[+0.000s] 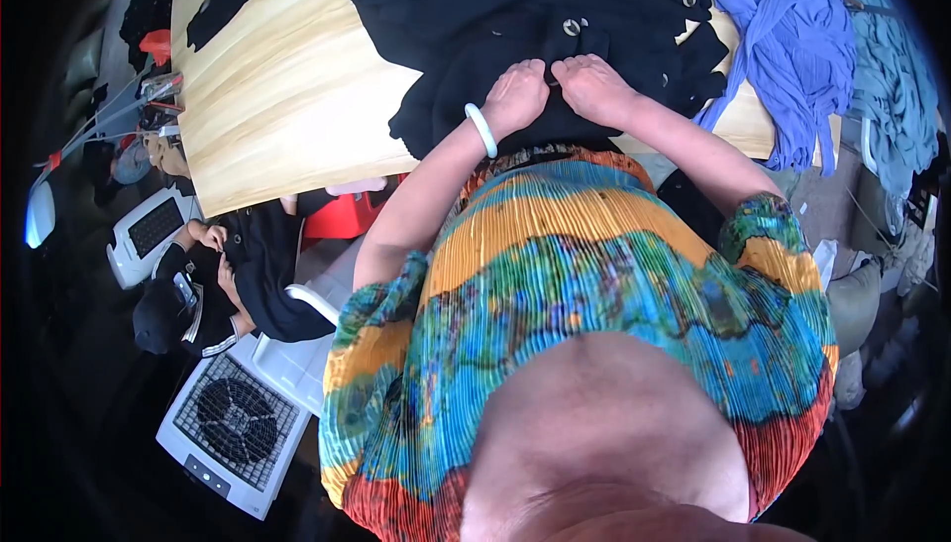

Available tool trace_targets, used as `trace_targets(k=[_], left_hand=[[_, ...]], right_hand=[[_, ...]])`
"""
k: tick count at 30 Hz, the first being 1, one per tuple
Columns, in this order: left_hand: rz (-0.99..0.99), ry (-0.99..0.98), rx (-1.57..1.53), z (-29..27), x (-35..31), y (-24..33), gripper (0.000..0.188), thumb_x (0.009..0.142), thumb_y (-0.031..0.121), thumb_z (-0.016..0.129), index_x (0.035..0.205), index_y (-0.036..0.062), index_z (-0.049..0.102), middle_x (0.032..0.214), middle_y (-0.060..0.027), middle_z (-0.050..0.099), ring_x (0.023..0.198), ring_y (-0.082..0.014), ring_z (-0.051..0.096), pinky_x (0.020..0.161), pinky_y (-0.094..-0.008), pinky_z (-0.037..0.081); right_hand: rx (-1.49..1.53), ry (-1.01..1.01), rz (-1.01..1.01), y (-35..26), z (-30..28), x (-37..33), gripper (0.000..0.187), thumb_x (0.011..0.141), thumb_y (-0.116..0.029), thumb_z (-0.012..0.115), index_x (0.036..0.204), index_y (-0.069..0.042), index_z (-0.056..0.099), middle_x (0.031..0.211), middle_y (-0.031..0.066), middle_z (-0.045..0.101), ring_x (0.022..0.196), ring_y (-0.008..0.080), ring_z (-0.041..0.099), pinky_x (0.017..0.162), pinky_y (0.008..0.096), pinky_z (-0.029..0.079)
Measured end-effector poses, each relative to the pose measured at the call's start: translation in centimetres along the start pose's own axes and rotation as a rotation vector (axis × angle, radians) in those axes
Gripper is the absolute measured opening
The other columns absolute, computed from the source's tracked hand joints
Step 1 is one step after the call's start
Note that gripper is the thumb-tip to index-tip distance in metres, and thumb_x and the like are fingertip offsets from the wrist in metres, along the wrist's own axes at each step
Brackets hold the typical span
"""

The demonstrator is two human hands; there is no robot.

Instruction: Attaching or inspecting metal eyelets on black fabric garments in a factory setting.

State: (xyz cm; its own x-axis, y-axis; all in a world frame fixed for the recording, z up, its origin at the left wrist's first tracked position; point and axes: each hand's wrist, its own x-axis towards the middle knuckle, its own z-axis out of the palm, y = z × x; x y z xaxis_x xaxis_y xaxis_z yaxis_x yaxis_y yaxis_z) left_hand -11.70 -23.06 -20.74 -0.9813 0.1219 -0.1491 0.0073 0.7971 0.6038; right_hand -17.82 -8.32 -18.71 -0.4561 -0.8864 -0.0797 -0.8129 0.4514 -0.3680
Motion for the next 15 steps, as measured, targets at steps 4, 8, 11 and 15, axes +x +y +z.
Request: trace_targets(k=[4,8,11,15], left_hand=[[0.026,-0.030,-0.143,-1.8,-0.2,-0.5,0.017,0.075,0.004,0.042,0.088,-0.0069,0.048,0.086,-0.0244,0.055,0.085,-0.0394,0.052,0.075,-0.0435,0.042],[0.033,-0.192,-0.377,-4.6,-0.3,-0.9,0.024,0.081,0.012,0.048,0.096,-0.0068,0.049,0.083,-0.0190,0.053,0.082,-0.0261,0.055,0.075,-0.0339,0.043],[0.034,-0.412,-0.624,-6.1,-0.4,-1.4,0.021,0.076,0.011,0.058,0.085,-0.0045,0.048,0.076,-0.0078,0.044,0.070,-0.0143,0.044,0.065,-0.0270,0.039],[0.116,-0.425,-0.435,-5.0,-1.5,-2.0,0.025,0.071,0.014,0.062,0.079,-0.0038,0.045,0.078,-0.0134,0.046,0.070,-0.0258,0.047,0.064,-0.0333,0.039]], right_hand=[[0.168,0.044,0.013,0.4,-1.5,0.5,0.008,0.072,-0.004,0.047,0.078,0.000,0.050,0.077,0.0150,0.058,0.079,0.0304,0.056,0.071,0.0386,0.043],[0.666,-0.193,0.201,0.6,-3.6,0.8,0.017,0.077,-0.015,0.054,0.088,-0.002,0.054,0.075,0.0144,0.058,0.074,0.0296,0.056,0.065,0.0356,0.043],[0.957,-0.174,0.159,0.0,-4.4,0.4,0.022,0.075,-0.021,0.062,0.083,-0.001,0.056,0.075,0.0143,0.057,0.067,0.0244,0.055,0.063,0.0308,0.043],[0.335,-0.203,-0.030,0.8,-4.9,-1.2,0.018,0.073,-0.017,0.062,0.085,-0.004,0.058,0.081,0.0109,0.056,0.083,0.0273,0.055,0.075,0.0342,0.043]])
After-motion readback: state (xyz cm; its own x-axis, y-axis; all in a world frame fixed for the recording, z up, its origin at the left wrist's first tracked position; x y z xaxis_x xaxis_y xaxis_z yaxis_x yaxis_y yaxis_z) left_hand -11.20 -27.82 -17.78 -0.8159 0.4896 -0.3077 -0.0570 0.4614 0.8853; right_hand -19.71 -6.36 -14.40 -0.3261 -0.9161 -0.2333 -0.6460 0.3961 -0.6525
